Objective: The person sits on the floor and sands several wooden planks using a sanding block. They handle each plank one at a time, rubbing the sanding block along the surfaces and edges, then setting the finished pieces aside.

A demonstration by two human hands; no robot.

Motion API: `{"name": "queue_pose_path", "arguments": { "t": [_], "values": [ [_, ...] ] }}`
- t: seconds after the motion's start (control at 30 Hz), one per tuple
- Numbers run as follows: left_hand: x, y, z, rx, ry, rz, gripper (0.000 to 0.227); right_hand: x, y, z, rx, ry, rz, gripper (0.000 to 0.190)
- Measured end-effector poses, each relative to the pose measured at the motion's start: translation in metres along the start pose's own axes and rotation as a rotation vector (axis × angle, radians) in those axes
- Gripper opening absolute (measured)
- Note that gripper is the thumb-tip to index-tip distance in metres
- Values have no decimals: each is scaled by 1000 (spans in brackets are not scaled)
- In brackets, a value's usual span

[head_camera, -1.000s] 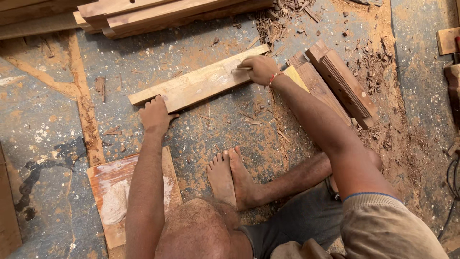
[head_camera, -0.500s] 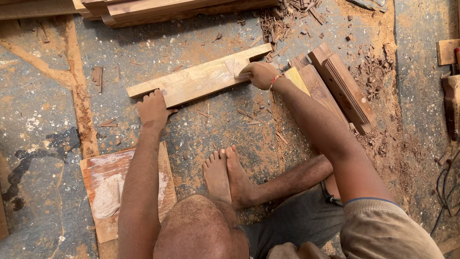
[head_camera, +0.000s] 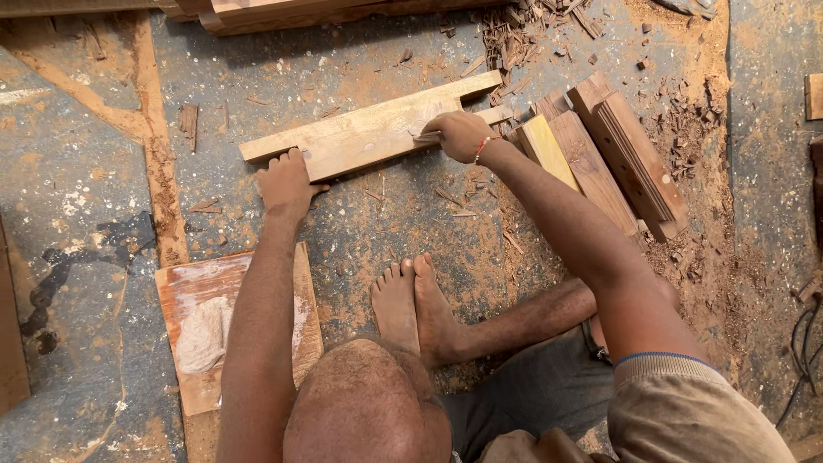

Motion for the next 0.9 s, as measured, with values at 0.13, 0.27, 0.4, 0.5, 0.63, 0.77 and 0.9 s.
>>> {"name": "queue_pose_path", "arguments": {
  "t": [0.13, 0.27, 0.4, 0.5, 0.63, 0.77, 0.9],
  "values": [
    [5, 0, -11, 10, -16, -2, 87, 22, 15, -3, -269, 307, -59, 40],
    [1, 1, 1, -10, 27, -14, 91, 31, -23, -48, 326, 588, 100, 61],
    [3, -1, -10, 19, 20, -23, 85, 42, -28, -88, 291, 658, 78, 62],
    [2, -3, -14, 36, 21, -23, 84, 49, -37, -92, 200, 606, 115, 55],
    [2, -1, -10, 32, 22, -26, 85, 41, -30, -68, -40, 301, 51, 40],
    [3, -2, -8, 37, 55, -25, 85, 27, 5, -18, -267, 357, -51, 41],
    [3, -3, -8, 34, 73, -30, 84, 6, 28, -12, -127, 425, -408, 27]
  ]
}}
Point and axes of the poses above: each hand's wrist, its own x-axis away from the middle knuckle, its own z-axis out of the back of the hand, y = z × x, the point moved 7 cm from there along -x, towards the middle knuckle, and after that the axes turned 9 degrees about -x, right-handed, at the moved point
